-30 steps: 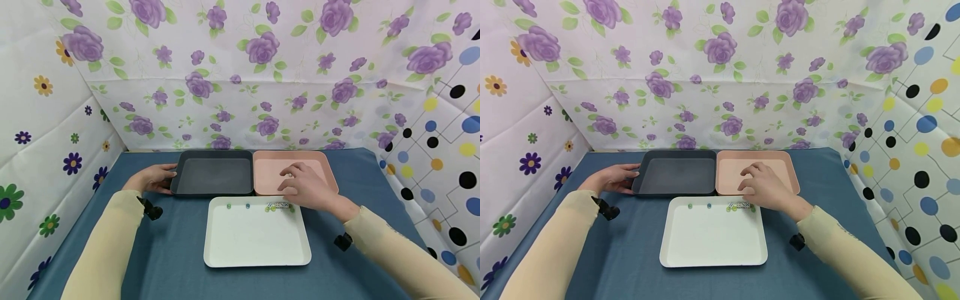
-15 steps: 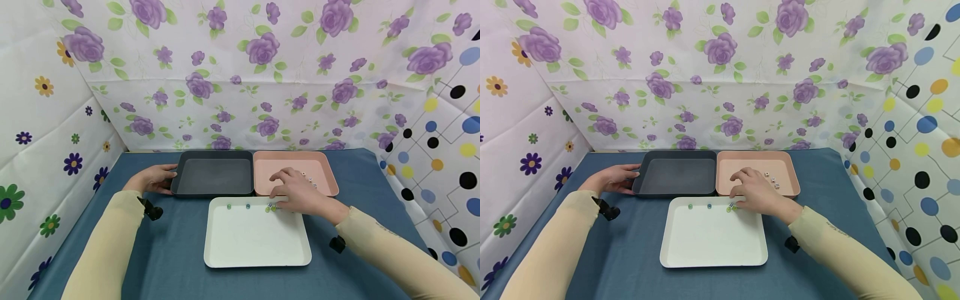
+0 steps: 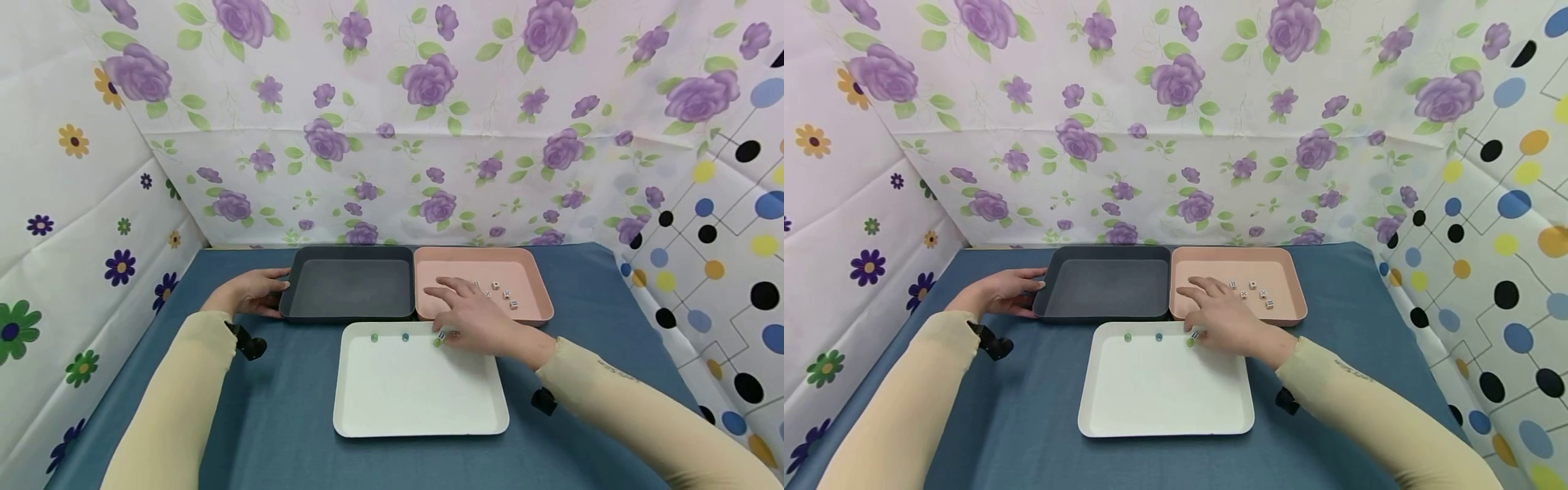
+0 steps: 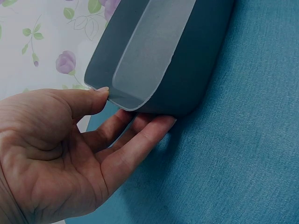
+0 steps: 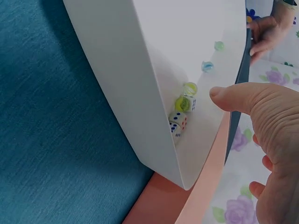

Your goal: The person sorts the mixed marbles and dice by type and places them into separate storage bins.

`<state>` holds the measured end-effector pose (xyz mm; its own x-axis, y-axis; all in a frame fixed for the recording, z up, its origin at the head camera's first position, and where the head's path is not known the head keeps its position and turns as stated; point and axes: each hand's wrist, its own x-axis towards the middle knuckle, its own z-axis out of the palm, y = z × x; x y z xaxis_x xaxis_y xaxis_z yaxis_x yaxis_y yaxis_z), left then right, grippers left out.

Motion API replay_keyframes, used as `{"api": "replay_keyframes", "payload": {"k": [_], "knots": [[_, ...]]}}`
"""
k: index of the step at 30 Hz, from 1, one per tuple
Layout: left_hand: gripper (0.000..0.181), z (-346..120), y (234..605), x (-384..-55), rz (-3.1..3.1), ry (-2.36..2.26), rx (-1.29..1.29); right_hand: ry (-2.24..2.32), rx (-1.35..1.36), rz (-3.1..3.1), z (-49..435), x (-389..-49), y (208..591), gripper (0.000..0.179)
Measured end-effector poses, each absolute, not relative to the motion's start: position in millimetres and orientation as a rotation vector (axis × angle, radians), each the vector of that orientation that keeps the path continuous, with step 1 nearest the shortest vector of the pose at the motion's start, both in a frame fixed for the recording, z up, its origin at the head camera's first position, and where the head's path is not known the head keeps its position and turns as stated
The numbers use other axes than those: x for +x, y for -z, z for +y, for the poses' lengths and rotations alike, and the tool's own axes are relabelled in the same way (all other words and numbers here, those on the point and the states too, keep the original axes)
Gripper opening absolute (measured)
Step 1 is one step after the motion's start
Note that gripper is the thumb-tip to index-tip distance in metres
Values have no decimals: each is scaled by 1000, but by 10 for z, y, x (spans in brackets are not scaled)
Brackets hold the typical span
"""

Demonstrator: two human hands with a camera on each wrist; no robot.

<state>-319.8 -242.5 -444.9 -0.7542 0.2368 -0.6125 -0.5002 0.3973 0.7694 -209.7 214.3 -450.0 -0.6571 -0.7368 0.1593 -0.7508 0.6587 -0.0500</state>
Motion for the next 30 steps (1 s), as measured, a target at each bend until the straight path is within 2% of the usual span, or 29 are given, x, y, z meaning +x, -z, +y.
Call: {"api": "replay_keyframes", "payload": {"k": [30], "knots": [[62,-2425,4463,-3204,1982,-1407,-226,-9,1294,-2705,1991,-2146,4718,18]]}}
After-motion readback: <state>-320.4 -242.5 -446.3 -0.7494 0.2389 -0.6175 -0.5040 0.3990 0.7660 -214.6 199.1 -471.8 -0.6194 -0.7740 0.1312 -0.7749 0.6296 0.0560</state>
